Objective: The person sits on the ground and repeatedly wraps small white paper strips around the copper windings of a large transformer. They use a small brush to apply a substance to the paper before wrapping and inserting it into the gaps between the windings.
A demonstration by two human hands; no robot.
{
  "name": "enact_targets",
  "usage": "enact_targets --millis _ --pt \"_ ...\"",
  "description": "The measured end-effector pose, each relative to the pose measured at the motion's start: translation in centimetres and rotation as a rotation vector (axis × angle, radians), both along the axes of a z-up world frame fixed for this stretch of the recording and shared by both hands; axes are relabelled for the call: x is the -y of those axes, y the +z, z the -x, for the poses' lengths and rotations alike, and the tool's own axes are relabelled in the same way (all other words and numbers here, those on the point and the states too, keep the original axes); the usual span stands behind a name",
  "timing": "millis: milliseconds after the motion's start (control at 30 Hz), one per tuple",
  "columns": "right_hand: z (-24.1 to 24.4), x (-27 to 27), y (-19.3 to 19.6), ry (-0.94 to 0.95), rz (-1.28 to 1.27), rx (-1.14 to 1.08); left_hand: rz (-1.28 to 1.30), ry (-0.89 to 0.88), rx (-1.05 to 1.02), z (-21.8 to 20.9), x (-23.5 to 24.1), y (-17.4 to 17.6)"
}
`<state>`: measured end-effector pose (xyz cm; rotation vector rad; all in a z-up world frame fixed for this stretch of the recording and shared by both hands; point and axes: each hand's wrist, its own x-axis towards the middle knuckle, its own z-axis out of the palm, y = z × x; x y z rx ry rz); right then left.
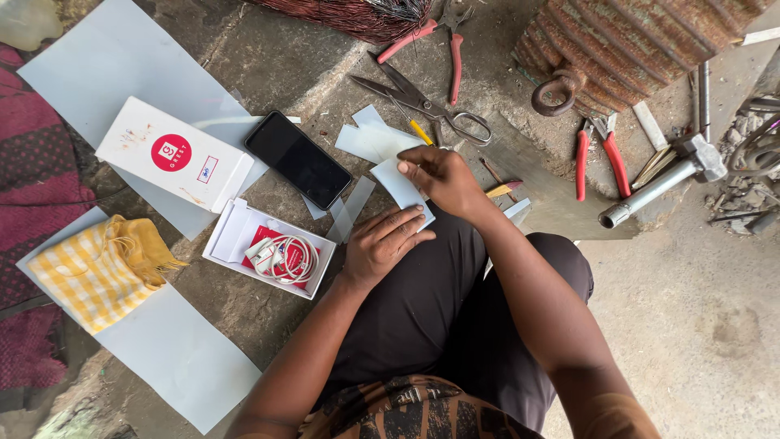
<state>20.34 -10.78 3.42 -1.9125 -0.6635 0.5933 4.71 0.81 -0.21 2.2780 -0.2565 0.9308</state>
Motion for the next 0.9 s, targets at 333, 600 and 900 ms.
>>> enact_targets --millis 333,600,900 --pt "1.1 4.2 2.7 -0.162 -0.383 -0.131 0.516 -0.056 0.039 -2.2 1.3 5.5" --pt "3.2 8.1 6.1 -0.277 -0.474 0.025 0.879 -0.159 -0.220 -5.4 3.2 8.2" --pt "5.4 12.5 9.3 -0.291 -0.288 0.623 1.115 -0.409 -0.454 -6.8 5.8 9.4"
